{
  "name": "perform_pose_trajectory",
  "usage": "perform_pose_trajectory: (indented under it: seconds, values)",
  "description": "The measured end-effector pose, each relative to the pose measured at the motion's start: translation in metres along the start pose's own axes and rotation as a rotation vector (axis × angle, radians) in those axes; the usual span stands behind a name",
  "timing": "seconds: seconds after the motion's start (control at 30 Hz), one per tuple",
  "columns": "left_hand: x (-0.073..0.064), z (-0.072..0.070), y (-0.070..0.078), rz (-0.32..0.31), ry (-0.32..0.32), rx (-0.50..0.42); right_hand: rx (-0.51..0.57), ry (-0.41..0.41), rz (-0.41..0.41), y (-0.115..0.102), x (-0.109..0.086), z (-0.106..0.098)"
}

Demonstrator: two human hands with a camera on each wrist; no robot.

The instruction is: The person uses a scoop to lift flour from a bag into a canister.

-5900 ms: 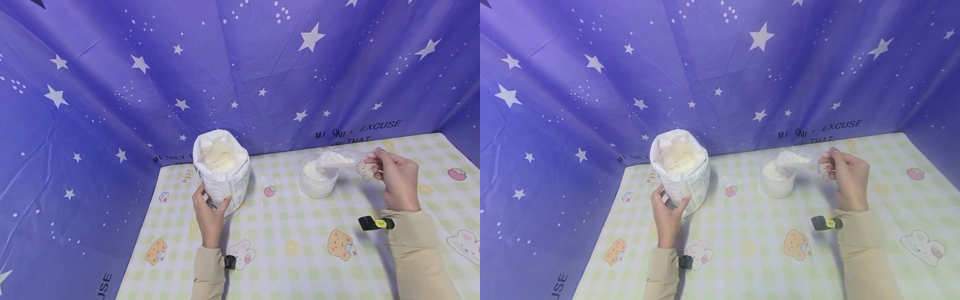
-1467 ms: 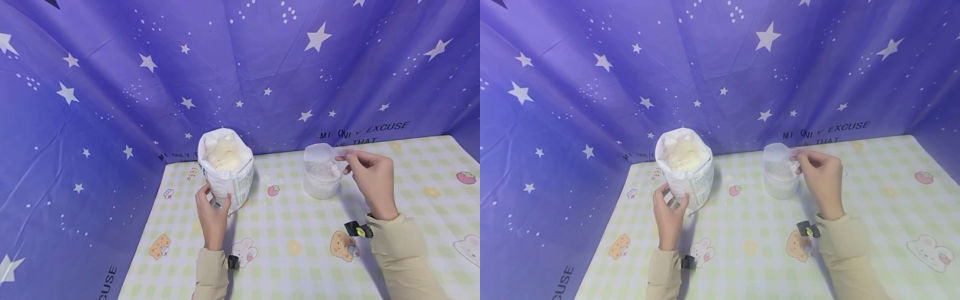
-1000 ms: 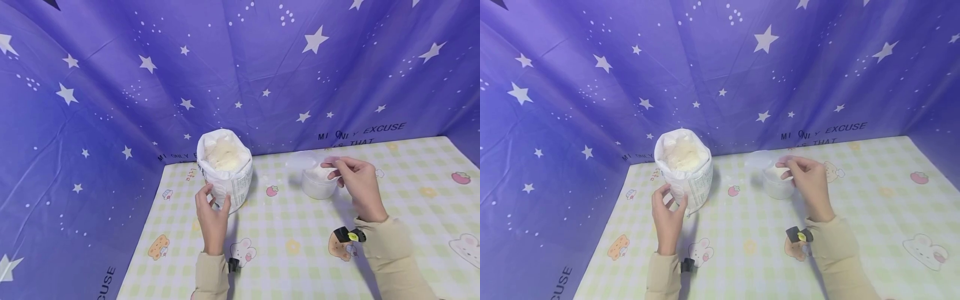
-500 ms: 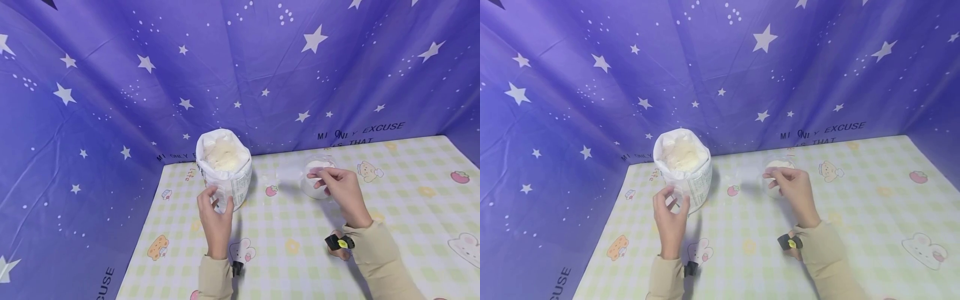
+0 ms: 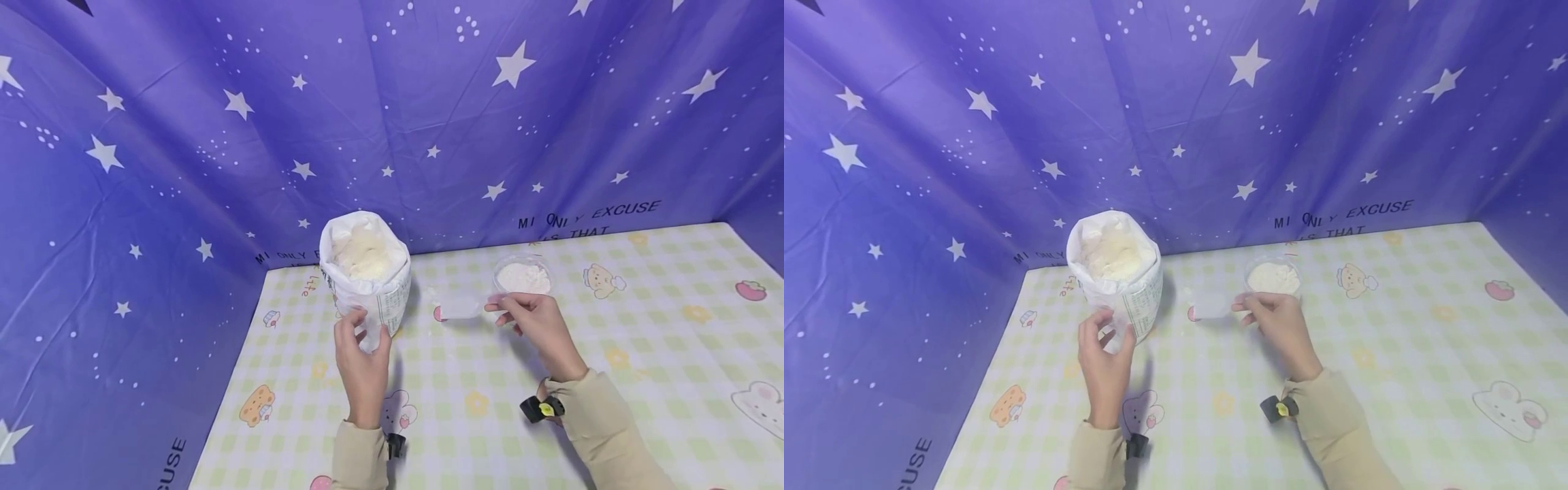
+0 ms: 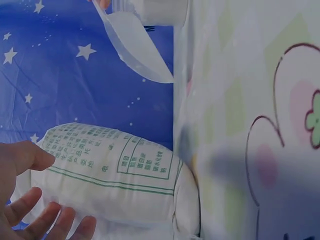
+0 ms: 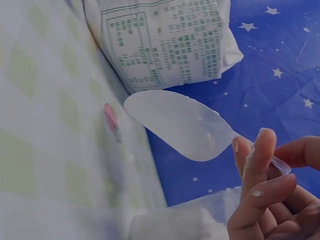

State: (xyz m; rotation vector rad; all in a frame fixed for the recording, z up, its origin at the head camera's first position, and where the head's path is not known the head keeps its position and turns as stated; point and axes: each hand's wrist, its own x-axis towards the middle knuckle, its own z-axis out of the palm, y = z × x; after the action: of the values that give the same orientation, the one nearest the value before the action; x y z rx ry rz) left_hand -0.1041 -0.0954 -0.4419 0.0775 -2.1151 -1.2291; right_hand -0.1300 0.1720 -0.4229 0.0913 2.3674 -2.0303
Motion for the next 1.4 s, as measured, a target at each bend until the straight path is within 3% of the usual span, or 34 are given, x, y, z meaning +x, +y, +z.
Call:
perform_pose_trajectory:
  seconds: [0.27, 0.47, 0.63, 0.77, 1.03, 1.4]
  values:
    - [-0.001, 0.003, -0.001, -0.017, 0.0, 0.002, -0.015, -0.081, 0.076, 0.014, 0.001, 0.002]
    - [-0.004, 0.005, -0.002, -0.01, 0.01, 0.001, -0.128, -0.117, 0.115, 0.019, 0.0, 0.003]
    - [-0.008, 0.008, 0.001, 0.008, -0.002, -0.014, -0.253, -0.136, 0.116, 0.025, 0.001, 0.006]
    - [-0.01, 0.012, 0.001, 0.014, -0.022, -0.001, -0.259, -0.177, 0.082, 0.029, 0.002, 0.007]
    - [-0.013, 0.017, -0.002, -0.047, -0.142, -0.039, -0.376, -0.285, 0.009, 0.027, -0.002, 0.013]
    - [-0.01, 0.019, -0.002, 0.082, -0.342, 0.101, -0.672, -0.282, -0.082, 0.007, -0.011, 0.015]
